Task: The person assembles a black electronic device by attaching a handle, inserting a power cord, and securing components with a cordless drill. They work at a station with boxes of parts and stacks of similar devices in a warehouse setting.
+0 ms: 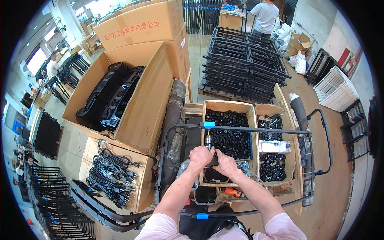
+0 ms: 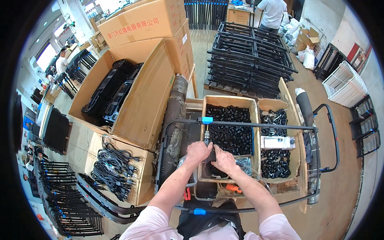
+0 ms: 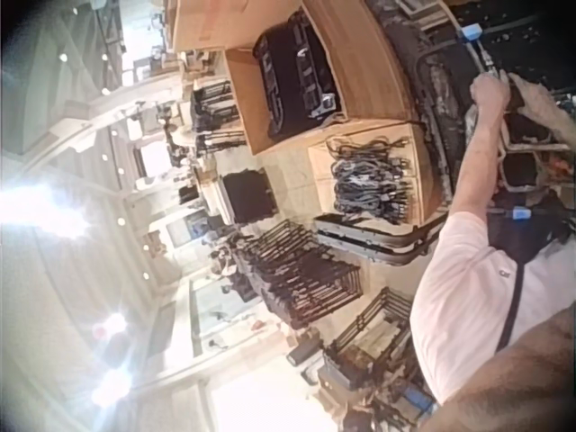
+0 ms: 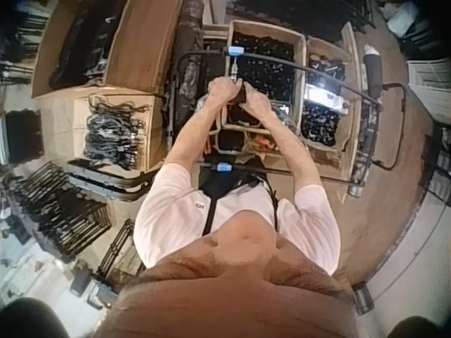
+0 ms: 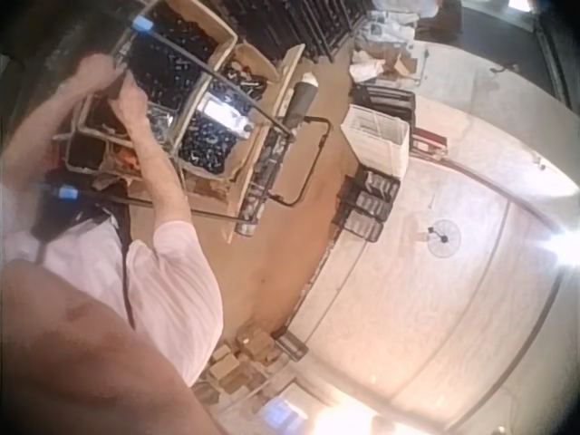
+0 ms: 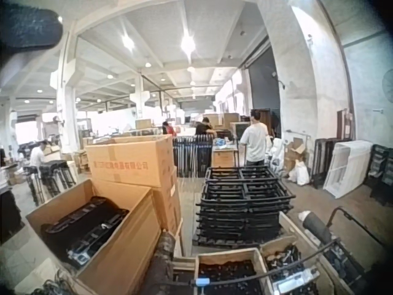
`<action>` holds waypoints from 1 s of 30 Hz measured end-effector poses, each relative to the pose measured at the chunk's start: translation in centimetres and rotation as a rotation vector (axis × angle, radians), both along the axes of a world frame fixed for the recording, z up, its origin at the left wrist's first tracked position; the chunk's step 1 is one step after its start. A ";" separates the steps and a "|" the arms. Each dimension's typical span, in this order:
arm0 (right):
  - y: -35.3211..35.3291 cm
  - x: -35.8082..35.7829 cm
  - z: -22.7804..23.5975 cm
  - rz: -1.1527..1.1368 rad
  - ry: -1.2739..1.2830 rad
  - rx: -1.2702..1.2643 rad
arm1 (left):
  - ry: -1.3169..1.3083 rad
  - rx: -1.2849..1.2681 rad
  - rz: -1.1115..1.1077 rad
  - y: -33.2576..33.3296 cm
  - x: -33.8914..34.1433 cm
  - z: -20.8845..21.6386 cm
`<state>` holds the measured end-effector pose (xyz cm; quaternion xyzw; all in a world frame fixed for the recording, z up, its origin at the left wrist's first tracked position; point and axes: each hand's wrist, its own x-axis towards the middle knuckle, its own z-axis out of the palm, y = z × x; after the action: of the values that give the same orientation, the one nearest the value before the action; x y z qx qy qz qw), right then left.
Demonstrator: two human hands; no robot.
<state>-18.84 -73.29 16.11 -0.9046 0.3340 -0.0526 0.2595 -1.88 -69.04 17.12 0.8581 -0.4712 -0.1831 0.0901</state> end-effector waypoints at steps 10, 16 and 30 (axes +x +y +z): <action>-0.7 0.4 -0.2 -0.022 -0.030 0.043 | -0.112 0.019 -0.064 -0.8 0.2 0.4; -1.0 0.5 -0.4 -0.025 -0.081 0.020 | -0.139 -0.007 -0.088 -1.2 0.4 0.2; 0.3 0.9 0.6 0.039 -0.017 -0.077 | 0.027 0.028 -0.059 -0.6 1.0 -0.1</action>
<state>-17.92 -72.95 16.66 -0.9198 0.3119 -0.0679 0.2281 -0.87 -69.61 16.97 0.8425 -0.4924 -0.2037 0.0790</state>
